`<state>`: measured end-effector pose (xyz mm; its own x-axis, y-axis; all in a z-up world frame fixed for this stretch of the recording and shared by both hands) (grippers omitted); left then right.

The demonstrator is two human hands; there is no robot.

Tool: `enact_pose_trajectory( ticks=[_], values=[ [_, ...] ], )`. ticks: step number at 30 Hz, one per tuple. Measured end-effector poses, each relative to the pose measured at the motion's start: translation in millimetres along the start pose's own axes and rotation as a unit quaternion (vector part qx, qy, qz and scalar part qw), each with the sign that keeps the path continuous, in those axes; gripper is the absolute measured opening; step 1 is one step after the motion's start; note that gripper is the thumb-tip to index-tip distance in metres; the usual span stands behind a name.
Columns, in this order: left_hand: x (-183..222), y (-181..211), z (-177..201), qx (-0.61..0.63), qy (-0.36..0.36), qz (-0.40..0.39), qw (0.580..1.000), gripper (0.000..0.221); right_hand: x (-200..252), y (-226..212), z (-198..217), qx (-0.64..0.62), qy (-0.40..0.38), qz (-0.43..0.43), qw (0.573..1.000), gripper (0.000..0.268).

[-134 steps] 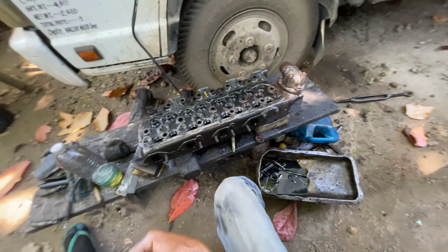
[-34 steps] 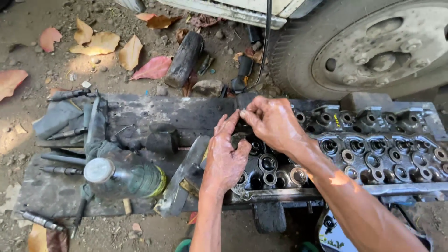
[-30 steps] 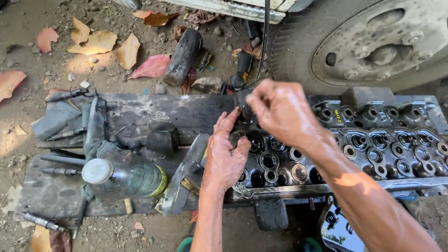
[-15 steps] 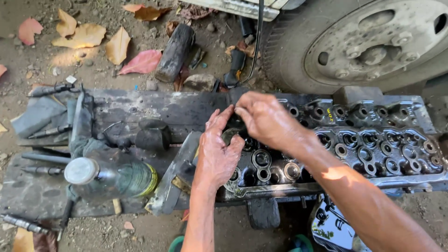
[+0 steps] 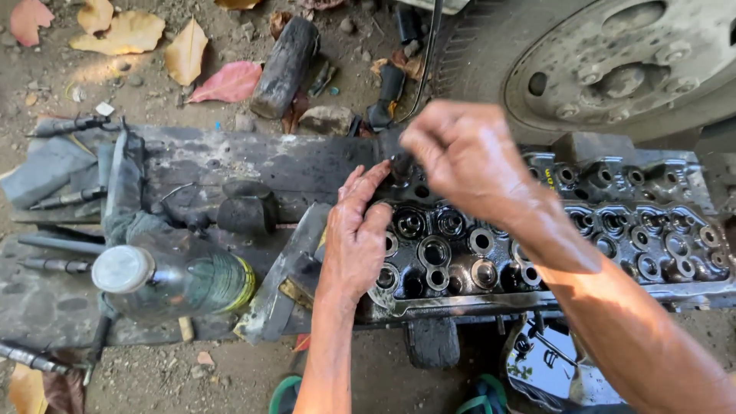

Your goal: The person is cleaning, inspecting, and sanding components of an engine cylinder head.

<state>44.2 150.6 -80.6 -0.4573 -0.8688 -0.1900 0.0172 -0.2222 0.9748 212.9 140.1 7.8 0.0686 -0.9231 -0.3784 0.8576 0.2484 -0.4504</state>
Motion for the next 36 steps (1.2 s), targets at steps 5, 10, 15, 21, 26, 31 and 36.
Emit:
enact_pose_trajectory(
  ticks=[5,10,15,21,26,31,36],
  values=[
    [-0.2,-3.4,-1.6,0.009,0.023,-0.001,1.0,0.05,0.3,0.0,-5.6,-0.004,-0.062,0.012,0.998,0.013],
    [-1.2,-10.5,-3.5,0.008,0.03,0.006,0.999,0.042,7.9,-2.8,-13.1,0.005,0.042,-0.014,0.999,0.013],
    [-5.6,-2.5,-13.0,-0.035,0.021,-0.018,0.999,0.042,5.7,-6.7,-3.9,0.001,-0.011,-0.039,0.999,0.017],
    [-8.8,3.6,-24.2,0.012,0.027,0.052,0.998,0.042,24.3,1.6,-11.2,-0.074,0.029,-0.081,0.994,0.01],
    [-7.6,0.9,-30.4,-0.001,0.031,0.059,0.998,0.042,27.1,10.4,-6.2,-0.085,0.018,-0.066,0.994,0.013],
    [-4.1,-16.0,-17.4,-0.021,0.023,-0.013,0.999,0.038,10.5,-1.0,7.6,-0.041,0.008,-0.001,0.999,0.017],
    [-5.0,-7.0,-13.2,0.011,0.003,-0.021,1.0,0.036,17.5,16.7,-22.5,-0.059,-0.026,-0.033,0.997,0.014]
  ],
)
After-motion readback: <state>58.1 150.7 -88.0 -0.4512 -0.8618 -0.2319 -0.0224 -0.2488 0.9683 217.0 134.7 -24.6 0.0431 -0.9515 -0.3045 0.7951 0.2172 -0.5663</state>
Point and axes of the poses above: each hand's wrist, its own x-axis away from the middle knuckle, its own z-axis out of the back of the hand, y = z × x, the point moved 2 cm from there along -x, towards the middle knuckle, and after that the axes turned 1 degree about -x, right-handed, at the moved point
